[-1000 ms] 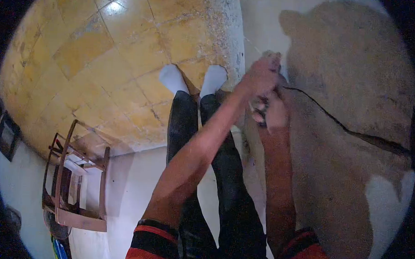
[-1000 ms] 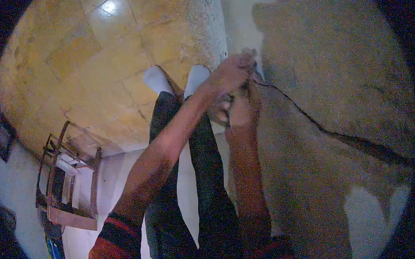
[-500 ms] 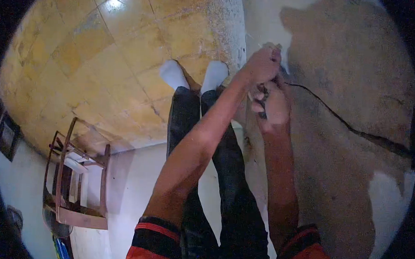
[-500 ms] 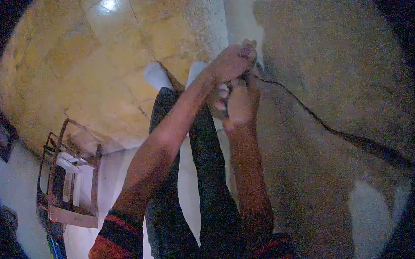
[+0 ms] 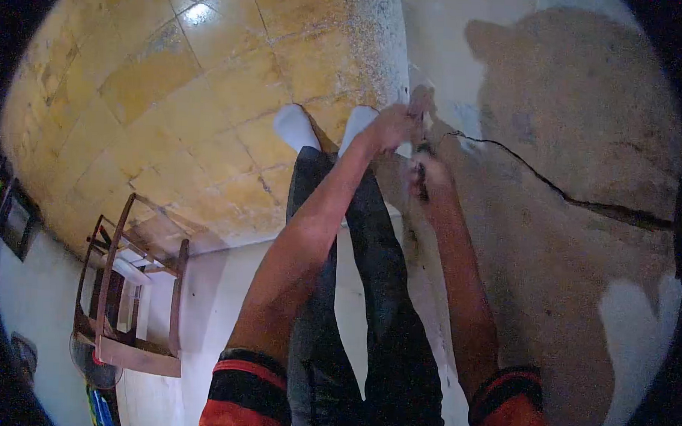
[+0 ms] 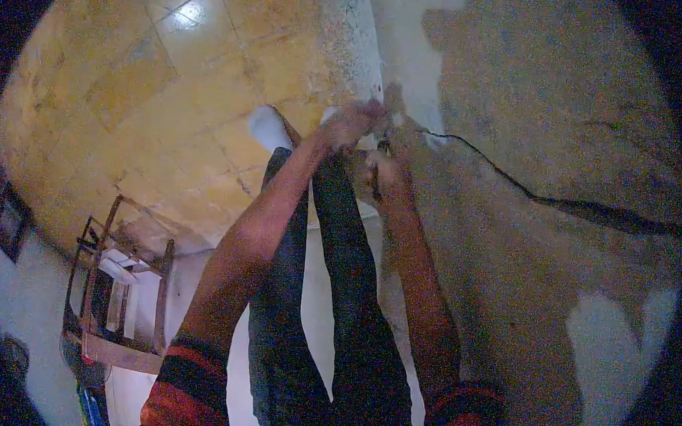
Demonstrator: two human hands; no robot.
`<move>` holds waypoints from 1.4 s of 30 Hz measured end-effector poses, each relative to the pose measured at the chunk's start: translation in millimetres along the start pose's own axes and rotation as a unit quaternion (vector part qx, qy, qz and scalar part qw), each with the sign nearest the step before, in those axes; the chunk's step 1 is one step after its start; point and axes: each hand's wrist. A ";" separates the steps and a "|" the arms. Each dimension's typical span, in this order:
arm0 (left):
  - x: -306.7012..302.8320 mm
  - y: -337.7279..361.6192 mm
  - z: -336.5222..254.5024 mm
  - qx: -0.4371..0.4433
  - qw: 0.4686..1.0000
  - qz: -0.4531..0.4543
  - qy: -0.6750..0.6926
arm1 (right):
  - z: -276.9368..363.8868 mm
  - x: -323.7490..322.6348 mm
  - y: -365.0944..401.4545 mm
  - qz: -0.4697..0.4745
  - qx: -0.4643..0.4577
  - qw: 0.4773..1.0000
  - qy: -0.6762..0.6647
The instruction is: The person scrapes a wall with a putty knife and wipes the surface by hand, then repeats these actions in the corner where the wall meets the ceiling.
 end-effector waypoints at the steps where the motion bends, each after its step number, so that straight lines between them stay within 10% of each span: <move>1: 10.4 12.3 -0.4 0.033 0.998 -0.033 0.037 | -5.8 -3.3 7.8 0.009 -0.027 1.000 -0.003; 20: 38.3 0.3 -66.1 0.092 0.977 -0.132 0.142 | 45.6 24.3 60.4 -0.060 -0.134 0.987 -0.060; 24: 37.2 -1.3 -57.3 0.186 0.972 -0.137 -0.039 | 35.4 27.9 51.1 -0.134 -0.166 0.976 -0.037; 27: 42.2 7.5 -66.7 0.091 0.969 -0.128 0.190 | 39.1 20.4 57.6 -0.118 -0.130 0.983 0.047; 31: 45.0 -9.6 -68.8 0.073 0.965 -0.250 0.036 | 39.1 24.2 45.0 -0.095 -0.134 0.986 0.003; 42: 41.4 -42.0 -33.7 0.266 0.951 -0.126 -0.093 | 45.4 14.7 4.3 -0.064 -0.090 0.994 -0.005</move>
Point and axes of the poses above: each hand's wrist, its own y-axis away from the middle knuckle, its own x-axis out of the palm, z = x × y, and after that the axes turned 10 degrees about -y, right-handed
